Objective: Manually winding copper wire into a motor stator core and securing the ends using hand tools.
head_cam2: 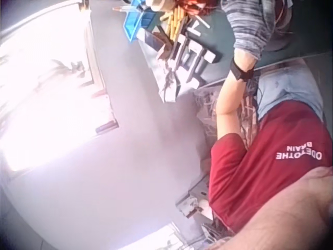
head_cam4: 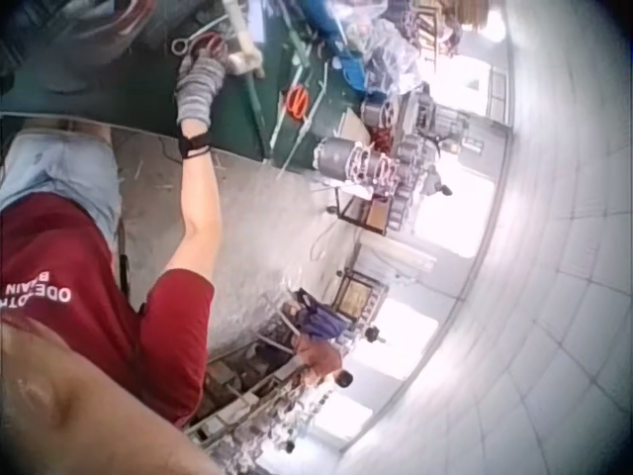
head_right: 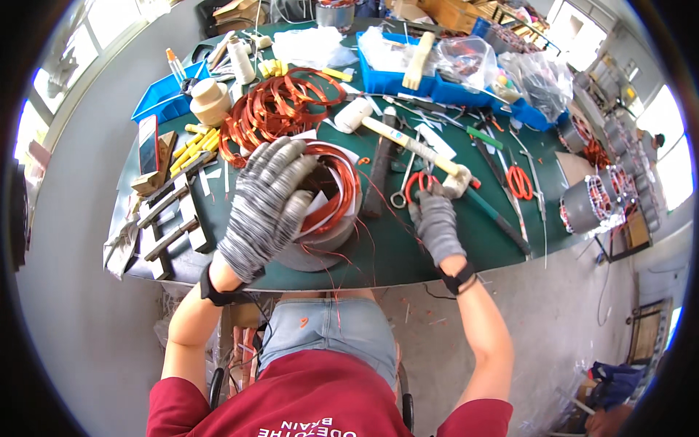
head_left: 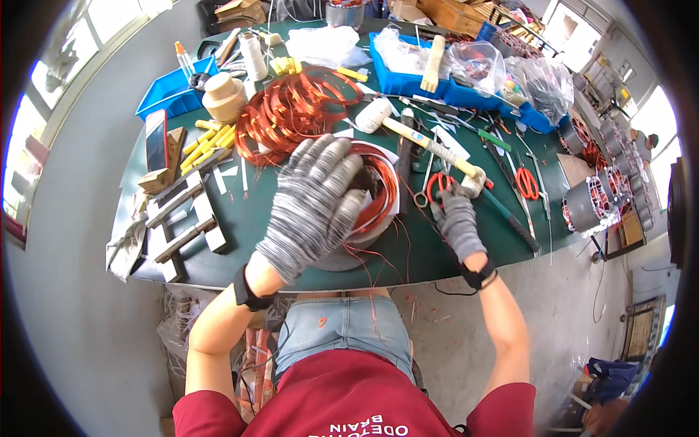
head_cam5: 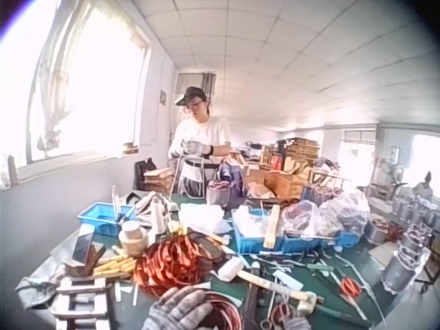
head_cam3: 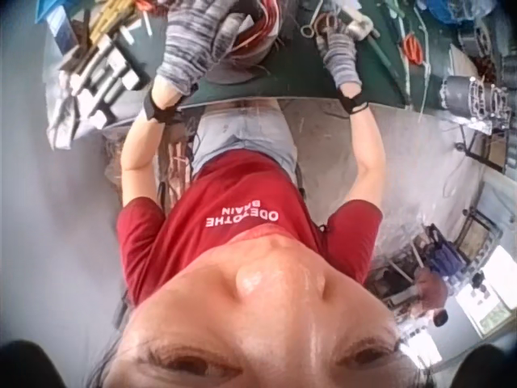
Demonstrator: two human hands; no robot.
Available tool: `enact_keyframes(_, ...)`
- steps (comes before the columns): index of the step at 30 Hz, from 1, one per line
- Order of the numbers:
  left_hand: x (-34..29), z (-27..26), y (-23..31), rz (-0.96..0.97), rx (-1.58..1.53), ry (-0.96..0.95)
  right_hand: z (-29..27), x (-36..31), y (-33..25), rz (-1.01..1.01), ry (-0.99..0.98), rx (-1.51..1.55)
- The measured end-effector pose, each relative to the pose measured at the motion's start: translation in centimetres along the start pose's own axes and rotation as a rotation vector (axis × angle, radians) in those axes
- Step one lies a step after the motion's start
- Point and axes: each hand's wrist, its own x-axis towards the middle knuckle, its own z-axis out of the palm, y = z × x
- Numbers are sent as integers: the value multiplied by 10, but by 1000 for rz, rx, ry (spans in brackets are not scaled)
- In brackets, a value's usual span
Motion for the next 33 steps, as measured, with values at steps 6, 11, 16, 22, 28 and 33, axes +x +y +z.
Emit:
enact_keyframes(6,-13,14,-12,91,-94,181,-62,-15,-23,74,-402,-232)
enact_keyframes(11,-13,17,-8,115,-118,136,-93,-40,-2,58,-402,-226)
enact_keyframes(16,-10,12,0,52,-73,-34,-140,-45,12,46,-406,-282)
enact_keyframes(22,-5,4,-10,151,-187,-136,-196,-17,-30,-73,-83,212)
enact_keyframes(28,15,-7,-48,-36,-267,105,-110,-22,-127,-117,-213,715)
enact_keyframes(33,28,16,-54,-619,-877,-380,-27,-8,-94,-315,-172,895)
